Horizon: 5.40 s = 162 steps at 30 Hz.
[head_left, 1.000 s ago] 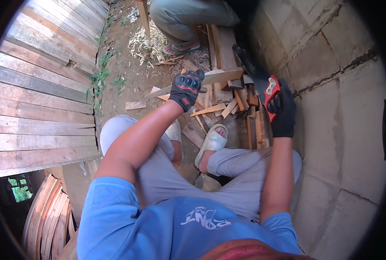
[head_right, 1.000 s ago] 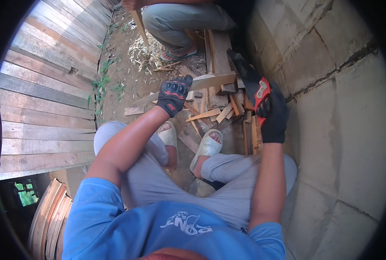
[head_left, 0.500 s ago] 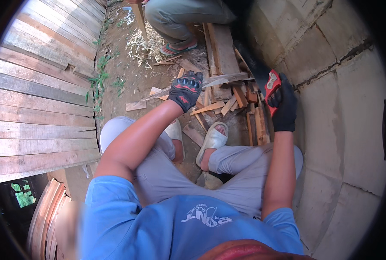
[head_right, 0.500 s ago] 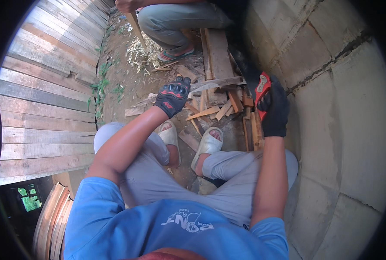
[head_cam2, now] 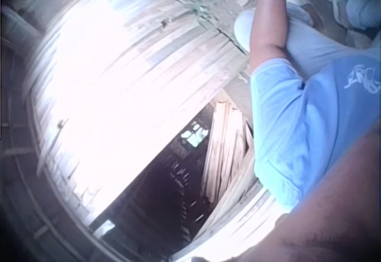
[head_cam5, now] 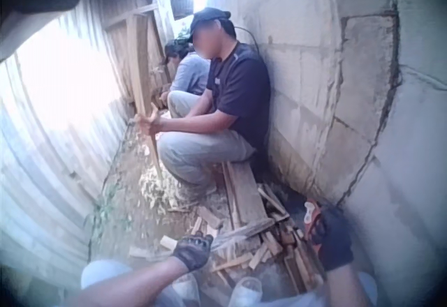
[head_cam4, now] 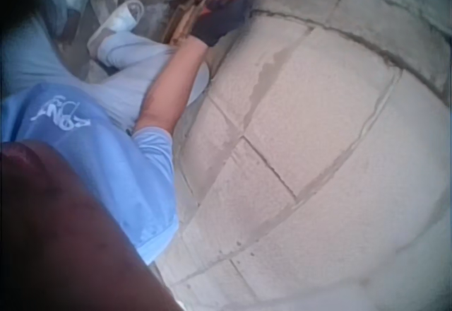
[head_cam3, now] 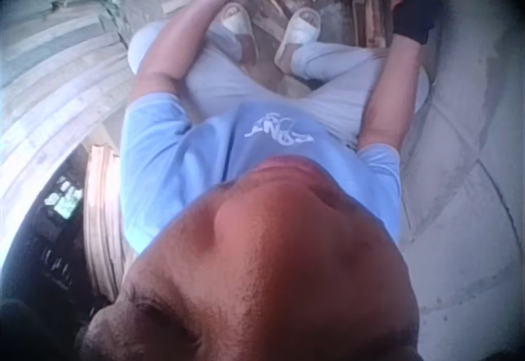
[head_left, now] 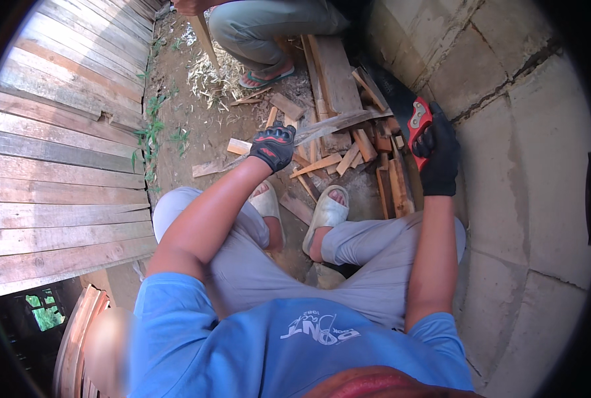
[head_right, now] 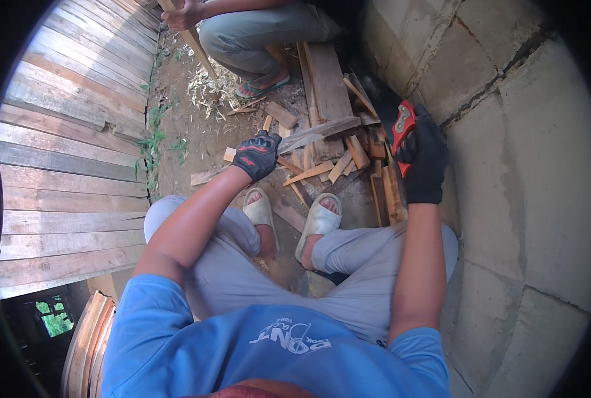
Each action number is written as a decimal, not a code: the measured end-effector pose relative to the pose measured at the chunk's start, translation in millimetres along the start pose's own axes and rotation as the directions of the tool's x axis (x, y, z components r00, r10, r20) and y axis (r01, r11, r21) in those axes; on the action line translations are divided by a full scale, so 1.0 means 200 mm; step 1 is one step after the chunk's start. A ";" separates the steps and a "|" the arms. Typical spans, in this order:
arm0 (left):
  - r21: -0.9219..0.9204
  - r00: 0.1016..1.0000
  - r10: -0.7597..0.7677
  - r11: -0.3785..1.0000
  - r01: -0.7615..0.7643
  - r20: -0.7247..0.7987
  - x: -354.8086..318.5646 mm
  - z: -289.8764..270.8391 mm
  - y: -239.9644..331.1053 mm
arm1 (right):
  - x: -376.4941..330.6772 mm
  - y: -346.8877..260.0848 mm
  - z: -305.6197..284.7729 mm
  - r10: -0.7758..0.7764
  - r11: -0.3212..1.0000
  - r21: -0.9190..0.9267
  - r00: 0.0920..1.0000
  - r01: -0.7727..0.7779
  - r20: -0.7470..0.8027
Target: The person sits on the ground and uses a hand saw to cut small wooden planks into smaller pieces. They hold the wood with one hand and saw with the other, creating a pile of cut wood scraps on the ground.
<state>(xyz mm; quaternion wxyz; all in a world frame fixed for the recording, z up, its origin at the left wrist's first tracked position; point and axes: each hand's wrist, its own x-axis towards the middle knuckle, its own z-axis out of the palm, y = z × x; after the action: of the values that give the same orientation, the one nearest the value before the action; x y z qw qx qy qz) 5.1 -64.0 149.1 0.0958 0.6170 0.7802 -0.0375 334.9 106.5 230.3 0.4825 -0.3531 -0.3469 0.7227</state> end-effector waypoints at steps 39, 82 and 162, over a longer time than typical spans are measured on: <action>-0.094 0.976 -0.137 0.984 0.154 0.169 -0.12 -0.25 -0.22 | 0.03 0.13 0.00 -0.039 0.973 -0.225 0.996 0.056 0.080; 0.054 0.974 -0.175 0.984 0.169 0.141 -0.12 -0.23 -0.22 | 0.02 0.17 0.02 -0.039 0.966 -0.253 0.997 0.056 0.074; 0.152 0.985 -0.169 0.975 0.163 0.028 -0.04 -0.22 -0.25 | -0.45 0.11 0.27 -0.105 0.770 -0.636 0.993 0.050 -0.049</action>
<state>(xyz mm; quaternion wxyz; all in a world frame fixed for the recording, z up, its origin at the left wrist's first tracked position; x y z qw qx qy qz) -45.8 -75.6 191.4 0.0620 0.5540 0.8220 -0.1161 304.9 7.3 254.3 0.3786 -0.5095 -0.5639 0.5283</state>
